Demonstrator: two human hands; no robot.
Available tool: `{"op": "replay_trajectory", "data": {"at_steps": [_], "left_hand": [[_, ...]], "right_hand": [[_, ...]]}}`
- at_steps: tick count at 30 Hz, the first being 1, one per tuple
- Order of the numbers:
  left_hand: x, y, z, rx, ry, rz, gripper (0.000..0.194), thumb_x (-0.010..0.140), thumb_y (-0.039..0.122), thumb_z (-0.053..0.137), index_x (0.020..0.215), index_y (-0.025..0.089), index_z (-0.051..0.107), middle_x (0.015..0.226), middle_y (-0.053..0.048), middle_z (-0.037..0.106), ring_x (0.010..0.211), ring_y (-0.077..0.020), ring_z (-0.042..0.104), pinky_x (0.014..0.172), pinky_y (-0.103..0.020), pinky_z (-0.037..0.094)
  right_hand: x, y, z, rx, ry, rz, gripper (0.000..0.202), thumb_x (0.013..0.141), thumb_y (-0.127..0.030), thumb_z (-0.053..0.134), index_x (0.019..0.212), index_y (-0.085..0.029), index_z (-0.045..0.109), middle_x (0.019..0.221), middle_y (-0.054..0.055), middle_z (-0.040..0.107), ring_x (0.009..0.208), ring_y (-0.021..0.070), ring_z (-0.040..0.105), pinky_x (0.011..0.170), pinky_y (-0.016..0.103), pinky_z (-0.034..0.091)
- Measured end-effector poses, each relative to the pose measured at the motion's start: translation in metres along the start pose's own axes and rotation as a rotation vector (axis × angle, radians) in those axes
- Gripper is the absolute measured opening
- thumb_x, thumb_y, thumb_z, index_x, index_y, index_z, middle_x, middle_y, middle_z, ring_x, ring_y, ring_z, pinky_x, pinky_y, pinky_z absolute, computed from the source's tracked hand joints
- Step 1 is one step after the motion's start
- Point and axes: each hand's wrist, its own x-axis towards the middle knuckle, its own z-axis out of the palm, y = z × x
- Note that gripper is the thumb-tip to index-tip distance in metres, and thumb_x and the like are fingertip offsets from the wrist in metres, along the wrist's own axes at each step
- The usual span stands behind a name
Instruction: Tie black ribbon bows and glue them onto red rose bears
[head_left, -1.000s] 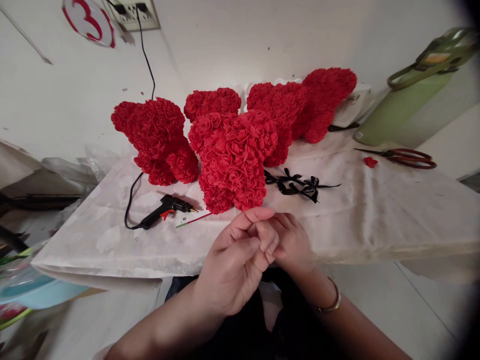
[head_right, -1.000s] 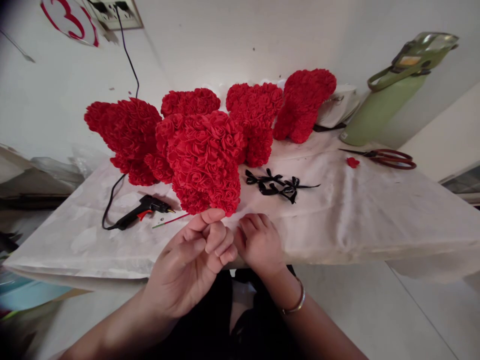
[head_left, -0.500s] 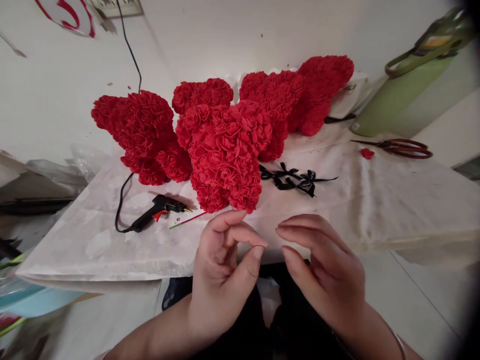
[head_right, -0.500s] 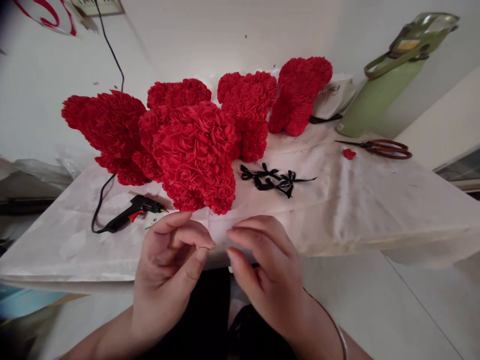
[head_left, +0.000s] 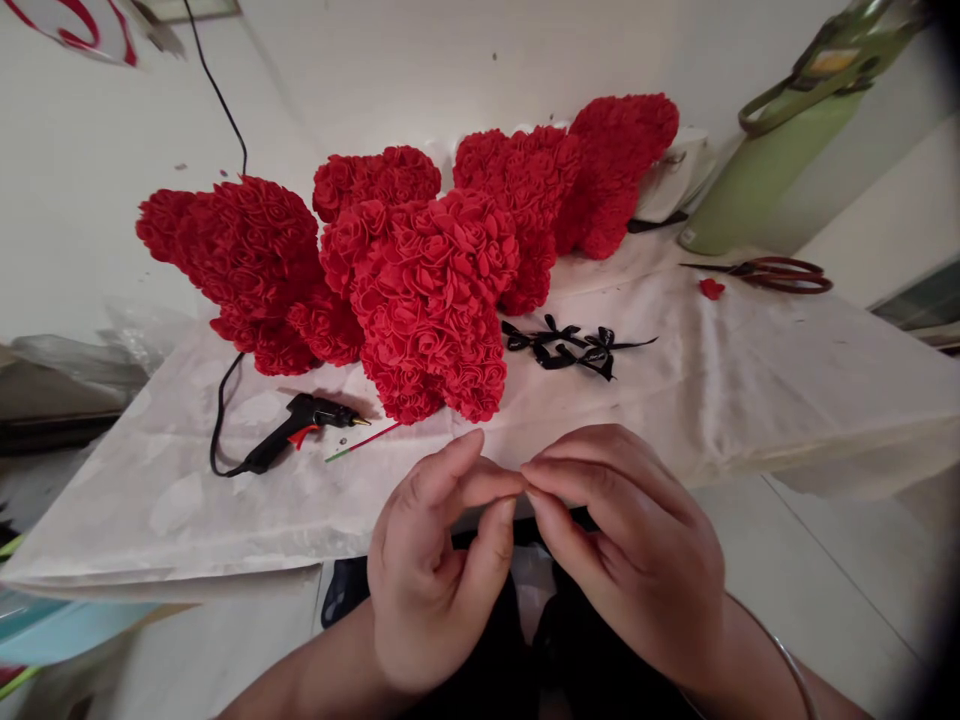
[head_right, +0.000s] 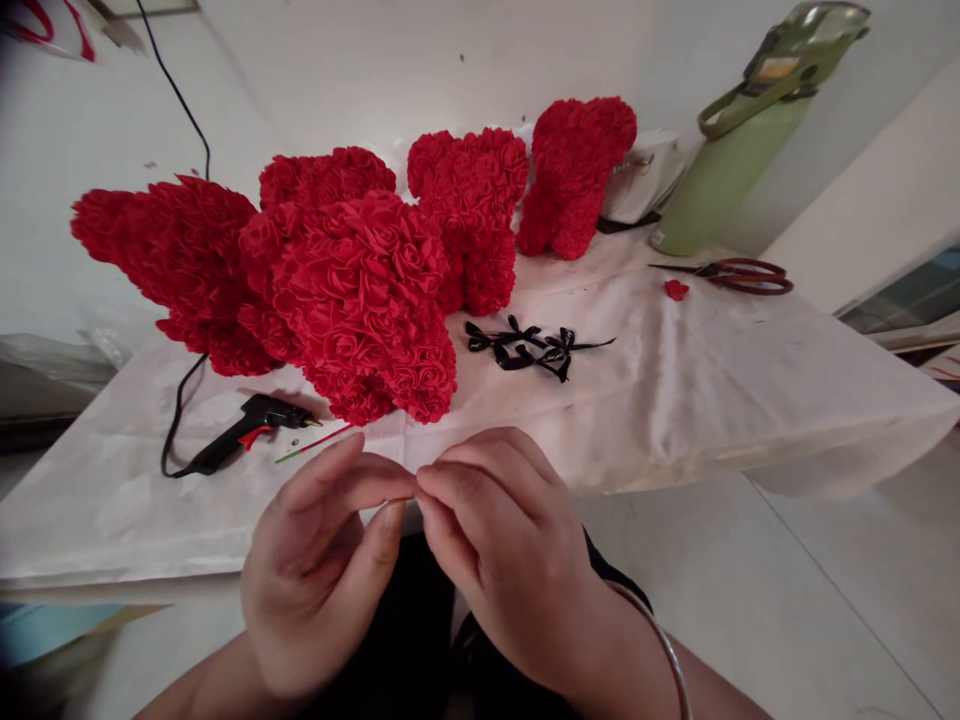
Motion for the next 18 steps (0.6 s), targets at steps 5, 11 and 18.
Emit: {"op": "replay_trajectory", "data": {"at_steps": [5, 11, 18], "left_hand": [[0.0022, -0.0002, -0.0011, 0.166, -0.017, 0.137, 0.066, 0.079, 0.000, 0.060, 0.140, 0.020, 0.043, 0.095, 0.000, 0.073, 0.088, -0.0115, 0.068, 0.086, -0.024, 0.054], [0.0024, 0.0023, -0.0004, 0.202, -0.018, 0.106, 0.062, 0.082, 0.005, 0.061, 0.139, 0.023, 0.045, 0.095, 0.001, 0.074, 0.087, -0.0102, 0.068, 0.085, -0.023, 0.055], [0.0040, 0.0036, -0.0022, 0.167, -0.031, 0.043, 0.063, 0.083, 0.005, 0.059, 0.140, 0.027, 0.044, 0.096, 0.004, 0.074, 0.087, -0.0090, 0.068, 0.086, -0.022, 0.054]], "right_hand": [[-0.0009, 0.0028, 0.0043, -0.118, 0.018, -0.056, 0.016, 0.082, -0.002, 0.061, 0.088, -0.017, 0.061, 0.081, 0.003, 0.065, 0.080, 0.0169, 0.059, 0.076, 0.032, 0.052], [-0.0012, 0.0054, 0.0076, -0.175, 0.070, -0.038, 0.021, 0.080, -0.002, 0.057, 0.077, -0.022, 0.054, 0.071, 0.000, 0.058, 0.072, 0.0170, 0.056, 0.068, 0.032, 0.050], [-0.0002, 0.0049, -0.0010, -0.051, 0.043, 0.009, 0.015, 0.083, -0.005, 0.059, 0.089, -0.018, 0.058, 0.084, 0.004, 0.063, 0.081, 0.0160, 0.059, 0.077, 0.032, 0.051]]}}
